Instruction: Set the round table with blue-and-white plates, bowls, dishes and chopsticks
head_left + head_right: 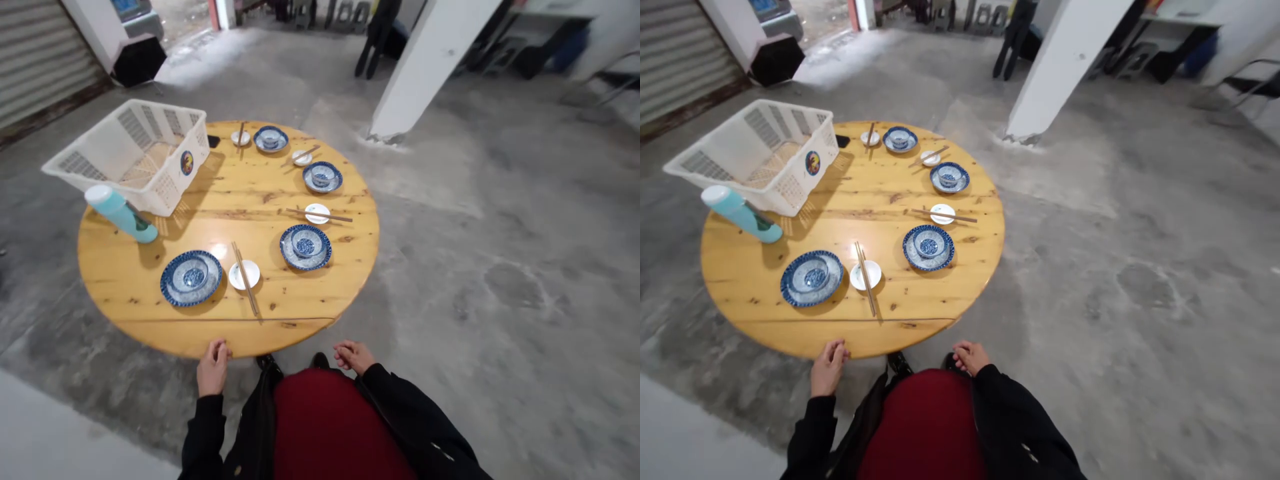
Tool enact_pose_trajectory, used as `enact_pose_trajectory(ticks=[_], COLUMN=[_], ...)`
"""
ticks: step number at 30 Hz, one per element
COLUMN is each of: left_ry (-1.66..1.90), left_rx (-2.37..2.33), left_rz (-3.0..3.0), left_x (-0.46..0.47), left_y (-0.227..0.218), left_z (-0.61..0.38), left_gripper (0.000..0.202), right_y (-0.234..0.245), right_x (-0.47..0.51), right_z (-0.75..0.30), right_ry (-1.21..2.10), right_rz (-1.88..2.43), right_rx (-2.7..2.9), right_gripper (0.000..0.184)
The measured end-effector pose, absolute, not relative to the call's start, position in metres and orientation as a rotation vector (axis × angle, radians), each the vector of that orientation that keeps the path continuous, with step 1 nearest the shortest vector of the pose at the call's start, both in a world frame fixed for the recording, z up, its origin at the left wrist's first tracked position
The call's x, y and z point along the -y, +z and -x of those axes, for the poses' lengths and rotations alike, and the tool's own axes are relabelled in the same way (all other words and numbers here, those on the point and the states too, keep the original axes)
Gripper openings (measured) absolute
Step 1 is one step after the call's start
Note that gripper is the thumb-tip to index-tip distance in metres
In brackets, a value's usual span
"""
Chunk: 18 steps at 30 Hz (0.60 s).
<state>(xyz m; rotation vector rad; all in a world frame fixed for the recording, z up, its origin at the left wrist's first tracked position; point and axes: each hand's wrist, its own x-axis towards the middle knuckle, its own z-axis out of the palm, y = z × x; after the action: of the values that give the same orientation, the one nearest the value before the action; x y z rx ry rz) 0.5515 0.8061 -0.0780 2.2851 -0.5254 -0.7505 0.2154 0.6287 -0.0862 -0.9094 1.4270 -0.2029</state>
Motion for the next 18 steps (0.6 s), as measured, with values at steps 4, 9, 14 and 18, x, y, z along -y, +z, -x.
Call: enact_pose_trajectory(ticks=[4,9,14,18], left_ry=[-0.67,-0.67,-0.654,-0.598], left_rx=[0.447,0.383,0.362,0.338], left_rz=[-2.445,-2.538,-2.561,-2.575], left_x=[-0.806,-0.795,-0.785,-0.778], left_y=[-0.065,-0.057,-0.06,-0.056], left_z=[-0.505,-0.431,-0.365,-0.344], left_gripper=[0.029,0.027,0.018,0.022], right_y=[-0.095,-0.119,-0.142,-0.15], right_x=[-0.616,-0.597,-0.586,-0.58], right_z=[-0.163,-0.077,-0.006,0.026], right_ry=[-0.213,-0.179,-0.161,-0.126], right_rz=[0.901,0.929,0.87,0.838], right_rx=[-1.405,-1.432,-1.458,-1.467], right_gripper=[0.015,0.034,0.044,0.046])
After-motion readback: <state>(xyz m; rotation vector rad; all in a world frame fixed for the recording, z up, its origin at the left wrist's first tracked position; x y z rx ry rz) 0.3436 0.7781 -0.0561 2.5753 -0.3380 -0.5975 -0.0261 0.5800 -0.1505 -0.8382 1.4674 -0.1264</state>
